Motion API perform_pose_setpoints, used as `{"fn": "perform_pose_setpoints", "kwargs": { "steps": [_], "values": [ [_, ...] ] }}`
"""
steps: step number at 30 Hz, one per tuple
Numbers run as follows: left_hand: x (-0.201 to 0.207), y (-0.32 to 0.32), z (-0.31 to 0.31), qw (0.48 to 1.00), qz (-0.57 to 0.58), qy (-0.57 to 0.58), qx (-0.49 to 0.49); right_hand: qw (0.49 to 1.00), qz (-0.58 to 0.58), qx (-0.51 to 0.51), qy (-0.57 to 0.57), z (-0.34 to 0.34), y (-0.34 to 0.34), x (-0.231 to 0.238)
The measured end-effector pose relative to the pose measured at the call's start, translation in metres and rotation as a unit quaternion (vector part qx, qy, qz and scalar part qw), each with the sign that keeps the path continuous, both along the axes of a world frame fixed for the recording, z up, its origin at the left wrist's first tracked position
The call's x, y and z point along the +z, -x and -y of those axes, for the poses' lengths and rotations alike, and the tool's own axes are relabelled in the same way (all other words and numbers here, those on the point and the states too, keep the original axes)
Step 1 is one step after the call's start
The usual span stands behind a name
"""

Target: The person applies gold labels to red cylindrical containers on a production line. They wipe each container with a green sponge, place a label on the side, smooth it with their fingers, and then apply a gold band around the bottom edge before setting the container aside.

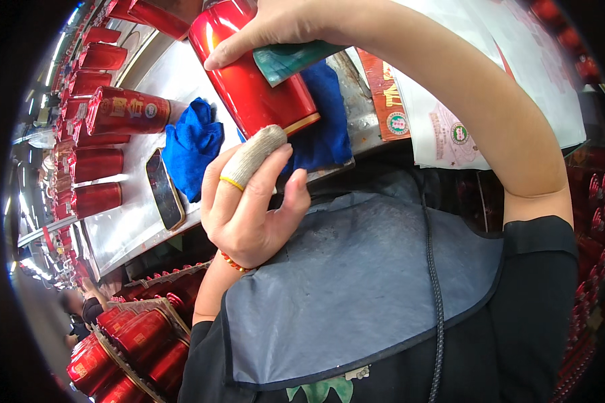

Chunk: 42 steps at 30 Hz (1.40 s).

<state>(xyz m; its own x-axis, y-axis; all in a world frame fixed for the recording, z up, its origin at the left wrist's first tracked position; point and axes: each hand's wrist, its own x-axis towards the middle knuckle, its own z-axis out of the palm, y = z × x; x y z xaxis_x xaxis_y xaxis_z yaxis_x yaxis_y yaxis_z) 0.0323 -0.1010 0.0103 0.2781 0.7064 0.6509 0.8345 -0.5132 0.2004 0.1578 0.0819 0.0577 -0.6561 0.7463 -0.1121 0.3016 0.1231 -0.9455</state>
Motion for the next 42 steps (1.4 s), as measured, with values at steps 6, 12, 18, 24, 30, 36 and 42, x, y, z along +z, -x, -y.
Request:
{"fn": "perform_pose_setpoints", "kwargs": {
  "steps": [6, 12, 18, 24, 30, 36, 42],
  "values": [
    [-0.004, 0.009, 0.011, 1.0, 0.008, 0.004, 0.029, 0.998, -0.023, 0.028, -0.05, -0.015, -0.002, -0.014],
    [0.002, -0.008, -0.007, 0.999, -0.032, -0.016, -0.01, 0.996, 0.01, 0.013, -0.083, -0.014, 0.003, -0.018],
    [-0.01, -0.003, -0.009, 0.998, -0.023, -0.042, 0.03, 0.991, 0.067, -0.039, -0.109, -0.008, -0.001, -0.015],
    [-0.028, 0.007, -0.013, 0.992, 0.039, 0.016, 0.122, 0.986, 0.1, 0.018, -0.132, -0.011, 0.0, -0.015],
    [-0.064, 0.012, -0.006, 0.925, 0.372, 0.067, 0.047, 0.989, -0.018, 0.108, 0.1, -0.048, -0.024, -0.044],
    [-0.058, 0.011, 0.019, 0.984, 0.164, -0.015, 0.071, 0.936, -0.148, 0.115, 0.298, -0.039, -0.013, -0.073],
    [-0.045, 0.017, 0.011, 0.995, 0.072, -0.055, 0.029, 0.947, -0.186, 0.15, 0.216, -0.026, -0.008, -0.044]
  ]
}}
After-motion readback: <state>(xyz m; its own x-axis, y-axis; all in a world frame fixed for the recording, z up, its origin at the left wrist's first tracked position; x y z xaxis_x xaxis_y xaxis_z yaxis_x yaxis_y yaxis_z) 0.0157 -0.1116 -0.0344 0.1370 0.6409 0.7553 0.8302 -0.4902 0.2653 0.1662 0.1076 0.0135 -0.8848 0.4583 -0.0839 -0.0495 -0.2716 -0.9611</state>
